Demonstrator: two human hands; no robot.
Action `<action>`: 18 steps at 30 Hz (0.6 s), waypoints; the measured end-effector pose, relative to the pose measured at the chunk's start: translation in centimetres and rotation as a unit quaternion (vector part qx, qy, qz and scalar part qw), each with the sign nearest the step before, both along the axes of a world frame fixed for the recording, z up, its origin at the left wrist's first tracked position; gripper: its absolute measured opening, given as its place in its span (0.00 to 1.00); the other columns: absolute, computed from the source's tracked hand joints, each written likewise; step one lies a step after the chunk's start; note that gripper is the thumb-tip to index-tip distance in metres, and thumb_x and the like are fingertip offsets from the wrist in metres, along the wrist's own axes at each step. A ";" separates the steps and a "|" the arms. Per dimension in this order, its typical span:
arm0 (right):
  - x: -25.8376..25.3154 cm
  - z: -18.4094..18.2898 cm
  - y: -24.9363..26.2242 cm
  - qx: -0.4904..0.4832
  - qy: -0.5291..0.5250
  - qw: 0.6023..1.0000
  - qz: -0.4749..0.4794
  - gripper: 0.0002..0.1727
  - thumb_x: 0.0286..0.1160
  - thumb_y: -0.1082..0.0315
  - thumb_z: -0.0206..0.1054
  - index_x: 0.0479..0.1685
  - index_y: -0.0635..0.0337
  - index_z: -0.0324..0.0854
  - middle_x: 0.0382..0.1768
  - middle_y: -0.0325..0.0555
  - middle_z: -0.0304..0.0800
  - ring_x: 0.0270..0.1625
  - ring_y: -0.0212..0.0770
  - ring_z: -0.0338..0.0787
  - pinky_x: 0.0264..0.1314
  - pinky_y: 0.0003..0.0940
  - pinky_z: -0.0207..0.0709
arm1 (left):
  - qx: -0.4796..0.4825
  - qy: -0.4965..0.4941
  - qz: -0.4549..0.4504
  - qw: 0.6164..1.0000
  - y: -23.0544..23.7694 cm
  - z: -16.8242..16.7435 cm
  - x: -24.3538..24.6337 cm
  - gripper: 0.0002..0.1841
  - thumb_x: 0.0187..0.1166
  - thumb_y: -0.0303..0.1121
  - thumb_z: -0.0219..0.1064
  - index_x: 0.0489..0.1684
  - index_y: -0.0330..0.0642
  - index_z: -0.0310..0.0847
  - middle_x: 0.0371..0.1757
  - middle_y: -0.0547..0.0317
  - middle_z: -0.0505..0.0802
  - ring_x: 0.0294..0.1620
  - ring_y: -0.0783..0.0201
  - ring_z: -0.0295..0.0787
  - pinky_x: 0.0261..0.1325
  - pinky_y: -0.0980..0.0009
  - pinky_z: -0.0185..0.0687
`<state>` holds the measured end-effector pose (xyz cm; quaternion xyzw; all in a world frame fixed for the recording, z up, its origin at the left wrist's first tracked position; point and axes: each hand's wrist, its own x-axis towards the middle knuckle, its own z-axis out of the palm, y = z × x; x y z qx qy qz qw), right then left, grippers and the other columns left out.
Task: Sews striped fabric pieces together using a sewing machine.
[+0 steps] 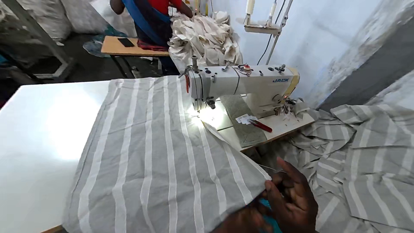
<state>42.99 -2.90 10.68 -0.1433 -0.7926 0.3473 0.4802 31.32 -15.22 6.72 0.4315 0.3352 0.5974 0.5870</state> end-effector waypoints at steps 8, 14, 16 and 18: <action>0.8 -2.2 -0.7 0.087 -0.027 0.989 -0.117 0.27 0.75 0.71 0.71 0.75 0.51 0.71 0.43 0.38 0.91 0.41 0.26 0.92 0.43 0.20 0.89 | -0.098 -0.283 0.154 0.941 -1.0 -0.1 0.4 0.08 0.82 0.23 0.64 0.50 0.39 0.88 0.49 0.49 0.98 0.48 0.58 0.98 0.55 0.65 0.92; 1.9 -2.1 -1.5 0.148 -0.074 0.979 -0.118 0.24 0.76 0.70 0.69 0.72 0.50 0.74 0.37 0.37 0.91 0.40 0.29 0.91 0.45 0.22 0.88 | -0.106 -0.256 0.049 0.960 -1.7 -0.7 -0.8 0.10 0.86 0.34 0.64 0.44 0.47 0.94 0.40 0.57 0.99 0.38 0.71 0.96 0.45 0.77 0.89; 2.3 -1.9 -1.3 0.144 -0.090 0.981 -0.094 0.24 0.76 0.68 0.69 0.72 0.49 0.75 0.37 0.35 0.92 0.40 0.28 0.91 0.45 0.22 0.88 | -0.112 -0.251 0.042 0.961 -1.8 -0.8 -1.0 0.10 0.85 0.35 0.65 0.41 0.47 0.95 0.36 0.58 0.99 0.35 0.72 0.95 0.44 0.78 0.89; 2.3 -1.9 -0.6 0.105 -0.078 0.989 -0.063 0.22 0.76 0.65 0.71 0.70 0.51 0.79 0.36 0.35 0.93 0.38 0.27 0.91 0.45 0.23 0.88 | -0.115 -0.250 0.029 0.961 -1.8 -0.9 -1.2 0.11 0.84 0.37 0.66 0.40 0.48 0.95 0.35 0.60 0.98 0.35 0.73 0.95 0.44 0.79 0.89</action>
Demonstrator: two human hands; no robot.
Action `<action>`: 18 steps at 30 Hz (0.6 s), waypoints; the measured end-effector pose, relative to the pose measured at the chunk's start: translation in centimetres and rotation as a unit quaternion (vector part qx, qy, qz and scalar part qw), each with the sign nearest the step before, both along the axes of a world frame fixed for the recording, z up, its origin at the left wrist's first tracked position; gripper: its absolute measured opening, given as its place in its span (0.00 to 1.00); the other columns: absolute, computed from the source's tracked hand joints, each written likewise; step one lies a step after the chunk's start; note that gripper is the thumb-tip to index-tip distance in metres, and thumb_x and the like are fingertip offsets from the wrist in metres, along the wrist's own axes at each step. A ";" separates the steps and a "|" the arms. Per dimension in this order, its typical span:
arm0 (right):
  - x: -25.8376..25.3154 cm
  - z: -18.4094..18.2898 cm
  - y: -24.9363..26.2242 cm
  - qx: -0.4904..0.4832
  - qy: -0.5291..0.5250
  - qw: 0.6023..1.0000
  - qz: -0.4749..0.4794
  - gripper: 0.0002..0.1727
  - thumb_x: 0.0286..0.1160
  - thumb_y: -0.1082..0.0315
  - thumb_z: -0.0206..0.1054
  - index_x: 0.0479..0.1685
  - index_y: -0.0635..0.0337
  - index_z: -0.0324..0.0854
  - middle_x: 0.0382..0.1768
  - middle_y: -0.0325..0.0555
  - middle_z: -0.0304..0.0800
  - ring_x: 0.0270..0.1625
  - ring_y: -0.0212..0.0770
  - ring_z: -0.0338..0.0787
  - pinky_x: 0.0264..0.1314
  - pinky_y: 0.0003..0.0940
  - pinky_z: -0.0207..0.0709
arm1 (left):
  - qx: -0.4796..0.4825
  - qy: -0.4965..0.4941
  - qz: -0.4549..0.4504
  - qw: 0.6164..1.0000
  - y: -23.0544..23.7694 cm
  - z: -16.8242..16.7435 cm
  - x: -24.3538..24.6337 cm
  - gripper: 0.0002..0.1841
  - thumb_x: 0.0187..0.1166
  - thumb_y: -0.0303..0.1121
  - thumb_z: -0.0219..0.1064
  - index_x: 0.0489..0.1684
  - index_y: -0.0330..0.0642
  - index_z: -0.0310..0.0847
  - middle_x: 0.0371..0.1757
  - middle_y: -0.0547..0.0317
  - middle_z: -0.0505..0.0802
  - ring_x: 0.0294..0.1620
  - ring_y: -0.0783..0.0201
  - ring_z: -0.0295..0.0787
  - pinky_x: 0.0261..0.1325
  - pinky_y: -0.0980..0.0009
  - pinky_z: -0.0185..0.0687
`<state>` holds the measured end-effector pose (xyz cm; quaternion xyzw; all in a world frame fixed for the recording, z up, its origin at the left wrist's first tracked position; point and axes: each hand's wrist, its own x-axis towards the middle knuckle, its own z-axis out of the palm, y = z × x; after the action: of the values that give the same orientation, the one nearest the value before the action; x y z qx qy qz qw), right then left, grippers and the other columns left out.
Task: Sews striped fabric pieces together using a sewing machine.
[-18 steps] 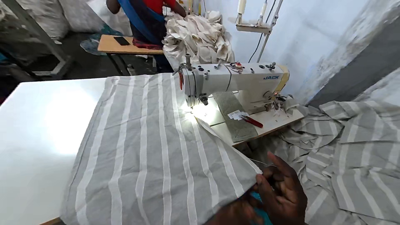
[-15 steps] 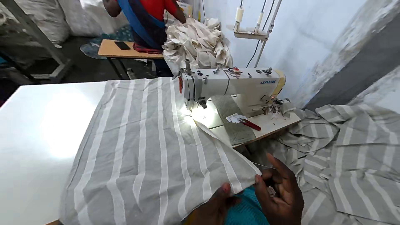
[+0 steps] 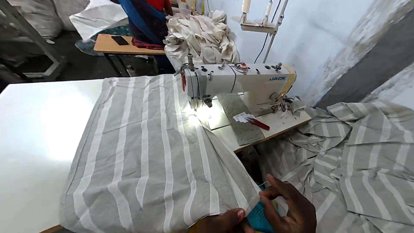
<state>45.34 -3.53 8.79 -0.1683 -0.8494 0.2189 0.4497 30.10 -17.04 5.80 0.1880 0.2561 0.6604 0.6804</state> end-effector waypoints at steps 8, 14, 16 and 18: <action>0.8 0.5 1.4 -0.487 -0.104 0.863 0.081 0.04 0.73 0.70 0.75 0.34 0.60 0.89 0.27 0.35 0.94 0.25 0.29 0.92 0.30 0.28 0.91 | -0.162 0.235 0.048 0.957 -1.0 1.9 -1.4 0.08 0.82 0.33 0.67 0.34 0.48 0.91 0.25 0.74 0.91 0.27 0.79 0.84 0.36 0.81 0.81; 0.8 -0.6 -0.5 0.111 -0.142 0.983 0.043 0.05 0.75 0.66 0.69 0.37 0.55 0.89 0.32 0.45 0.88 0.39 0.38 0.88 0.43 0.24 0.83 | -0.094 0.376 0.172 0.906 -4.9 0.4 -0.8 0.06 0.81 0.30 0.68 0.40 0.42 0.92 0.33 0.73 0.97 0.35 0.78 0.93 0.47 0.75 0.91; 0.0 -0.1 -1.5 0.133 -0.165 0.970 0.120 0.06 0.77 0.68 0.68 0.40 0.57 0.91 0.33 0.47 0.90 0.39 0.42 0.89 0.44 0.27 0.84 | -0.102 0.425 0.177 0.882 -5.3 0.7 -0.8 0.06 0.80 0.30 0.70 0.41 0.38 0.92 0.34 0.70 0.97 0.37 0.77 0.95 0.50 0.73 0.92; -1.0 -0.4 -2.1 0.128 -0.146 0.964 0.181 0.06 0.78 0.69 0.67 0.43 0.58 0.90 0.34 0.46 0.89 0.39 0.42 0.88 0.45 0.26 0.83 | -0.089 0.429 0.172 0.882 -5.4 0.7 -1.0 0.05 0.80 0.30 0.70 0.41 0.39 0.92 0.35 0.71 0.97 0.38 0.78 0.94 0.50 0.73 0.92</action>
<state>44.32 -5.61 8.39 0.0169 -0.9432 0.1589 0.2913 29.14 -22.46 6.45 0.3443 0.6095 0.5962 0.3931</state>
